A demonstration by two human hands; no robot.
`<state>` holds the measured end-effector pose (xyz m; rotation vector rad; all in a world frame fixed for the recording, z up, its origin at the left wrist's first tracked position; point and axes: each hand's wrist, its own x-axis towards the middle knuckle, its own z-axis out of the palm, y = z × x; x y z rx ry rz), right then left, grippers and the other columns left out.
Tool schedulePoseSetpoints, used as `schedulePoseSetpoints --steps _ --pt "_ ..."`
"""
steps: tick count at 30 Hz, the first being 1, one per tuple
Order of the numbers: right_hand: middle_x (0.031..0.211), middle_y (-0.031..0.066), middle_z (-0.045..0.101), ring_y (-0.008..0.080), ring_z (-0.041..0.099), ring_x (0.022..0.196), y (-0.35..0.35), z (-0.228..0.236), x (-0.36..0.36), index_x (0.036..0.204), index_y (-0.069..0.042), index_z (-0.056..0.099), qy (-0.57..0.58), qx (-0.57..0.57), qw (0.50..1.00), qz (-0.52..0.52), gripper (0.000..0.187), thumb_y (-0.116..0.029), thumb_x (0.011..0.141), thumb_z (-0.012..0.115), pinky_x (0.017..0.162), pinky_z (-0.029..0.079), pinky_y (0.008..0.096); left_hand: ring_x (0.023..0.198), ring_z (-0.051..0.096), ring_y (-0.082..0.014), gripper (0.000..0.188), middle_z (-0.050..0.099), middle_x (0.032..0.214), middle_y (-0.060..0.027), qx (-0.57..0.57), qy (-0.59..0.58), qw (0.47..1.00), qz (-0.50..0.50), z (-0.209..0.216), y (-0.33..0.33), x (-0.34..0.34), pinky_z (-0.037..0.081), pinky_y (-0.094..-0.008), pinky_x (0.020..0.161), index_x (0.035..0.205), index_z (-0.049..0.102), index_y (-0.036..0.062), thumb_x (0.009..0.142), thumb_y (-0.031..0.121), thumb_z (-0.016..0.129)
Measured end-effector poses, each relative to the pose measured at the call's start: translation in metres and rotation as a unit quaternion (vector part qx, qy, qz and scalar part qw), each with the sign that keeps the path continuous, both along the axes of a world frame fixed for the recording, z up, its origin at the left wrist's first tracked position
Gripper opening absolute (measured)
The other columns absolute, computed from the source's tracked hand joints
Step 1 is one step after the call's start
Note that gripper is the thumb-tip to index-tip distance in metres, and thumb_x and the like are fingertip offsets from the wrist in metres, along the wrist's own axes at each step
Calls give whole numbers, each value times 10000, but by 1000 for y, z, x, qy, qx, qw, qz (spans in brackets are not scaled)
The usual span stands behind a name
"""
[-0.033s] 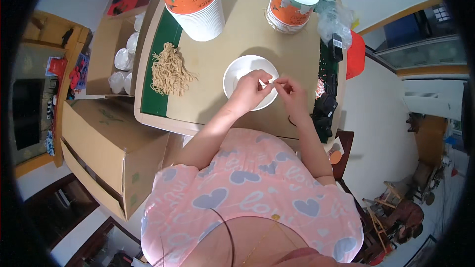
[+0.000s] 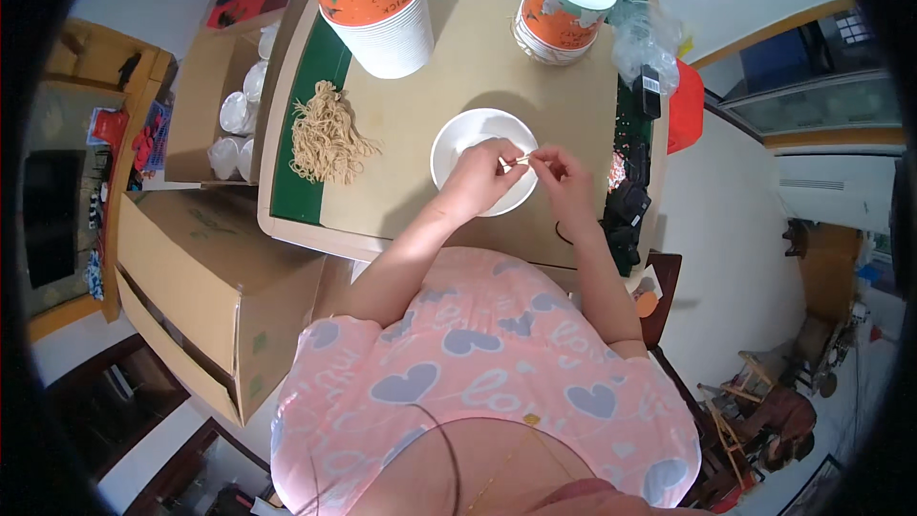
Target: Securing plastic containers or bowls with rubber bands at a packaging station.
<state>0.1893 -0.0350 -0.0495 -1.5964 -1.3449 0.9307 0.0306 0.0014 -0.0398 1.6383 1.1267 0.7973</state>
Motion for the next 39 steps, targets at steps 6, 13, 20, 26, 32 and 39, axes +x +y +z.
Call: schedulePoseSetpoints --steps 6,13,20,26,32,39 --pt "734 30 616 105 507 569 0 15 5 863 -58 651 -49 47 997 39 98 -84 770 668 528 403 235 595 552 -179 115 611 716 -120 5 28 999 -25 10 -1 -3 453 -302 578 827 598 -2 829 113 610" --pt "783 61 587 181 569 684 -10 11 3 814 -66 641 -133 109 984 45 86 -62 736 676 581 443 296 612 537 -246 119 578 716 -147 17 43 997 -62 20 -9 -2 425 -352 591 814 570 -4 831 113 579" --pt "789 84 567 238 574 706 -3 -21 4 810 -61 622 -190 193 962 31 94 -56 732 673 609 451 327 614 536 -227 112 570 703 -142 7 8 997 -77 20 -19 -11 420 -328 579 810 568 -13 825 97 579" --pt "784 85 546 235 556 698 0 -44 17 797 -52 600 -197 135 971 -4 78 -65 747 659 613 447 335 634 556 -218 55 582 739 -121 5 -98 992 -84 36 -28 -28 445 -298 606 823 583 6 810 60 584" --pt "772 89 537 231 540 668 -5 -56 21 795 -51 594 -184 108 977 -16 70 -64 750 646 610 448 340 695 483 -66 54 569 786 -4 -133 -224 963 -65 21 -22 -55 403 -209 638 847 582 12 873 43 546" --pt "899 110 601 233 609 814 5 -4 -1 907 -57 618 -218 196 953 77 138 -57 770 630 688 479 313 663 469 -51 68 559 789 7 -147 -190 969 -61 21 -17 -49 399 -198 617 871 582 26 895 60 529"
